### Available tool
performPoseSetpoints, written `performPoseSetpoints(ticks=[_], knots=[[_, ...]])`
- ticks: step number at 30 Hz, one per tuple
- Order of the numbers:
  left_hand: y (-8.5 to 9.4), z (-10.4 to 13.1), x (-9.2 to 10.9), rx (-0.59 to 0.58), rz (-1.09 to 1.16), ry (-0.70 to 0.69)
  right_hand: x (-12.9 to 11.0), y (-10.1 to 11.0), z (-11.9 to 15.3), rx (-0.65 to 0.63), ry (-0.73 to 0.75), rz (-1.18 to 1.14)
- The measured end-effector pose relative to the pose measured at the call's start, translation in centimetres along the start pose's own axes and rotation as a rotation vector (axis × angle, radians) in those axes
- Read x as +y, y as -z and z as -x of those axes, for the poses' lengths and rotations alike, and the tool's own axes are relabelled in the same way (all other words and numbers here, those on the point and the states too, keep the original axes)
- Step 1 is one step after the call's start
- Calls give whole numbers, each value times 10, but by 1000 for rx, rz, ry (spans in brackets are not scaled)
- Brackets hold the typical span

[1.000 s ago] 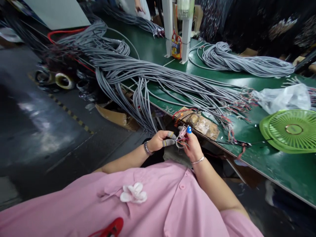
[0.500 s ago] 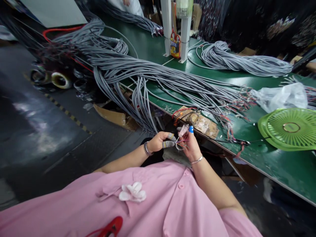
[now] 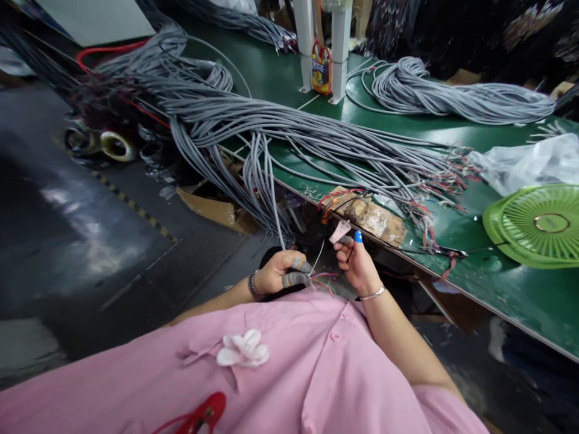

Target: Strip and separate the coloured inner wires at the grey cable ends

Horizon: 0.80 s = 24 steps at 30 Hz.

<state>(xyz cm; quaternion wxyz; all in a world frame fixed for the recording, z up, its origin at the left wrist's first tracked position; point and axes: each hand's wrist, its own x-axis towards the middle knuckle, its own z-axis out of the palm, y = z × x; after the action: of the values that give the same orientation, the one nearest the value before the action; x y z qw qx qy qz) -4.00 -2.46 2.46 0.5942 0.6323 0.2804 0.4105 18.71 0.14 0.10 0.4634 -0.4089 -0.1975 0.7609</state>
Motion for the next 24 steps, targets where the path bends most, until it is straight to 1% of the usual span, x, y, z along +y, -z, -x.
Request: performPoseSetpoints(ticks=[4,8,11,15,19,21,24], knots=[[2,-6,2,65,43,-11,-10,-7,-3,-56,-4,38],[3,-14,-9,97,21,-49,-15,-14,-6,-60,51,91],[1,-21,-15,98,17,-57,-13,-16,-8,-10,104,134],[-3,-30,-18,104,6,-88,-7,-17,-9,72,167,172],[-4,-37,-24,117,16,-95,2,-15,-11,207,343,209],[-4,-40,-29,106,24,-83,5,-14,-12,215,378,210],[-4,-43,-34,79,19,-78,6,-16,-13,146,316,219]])
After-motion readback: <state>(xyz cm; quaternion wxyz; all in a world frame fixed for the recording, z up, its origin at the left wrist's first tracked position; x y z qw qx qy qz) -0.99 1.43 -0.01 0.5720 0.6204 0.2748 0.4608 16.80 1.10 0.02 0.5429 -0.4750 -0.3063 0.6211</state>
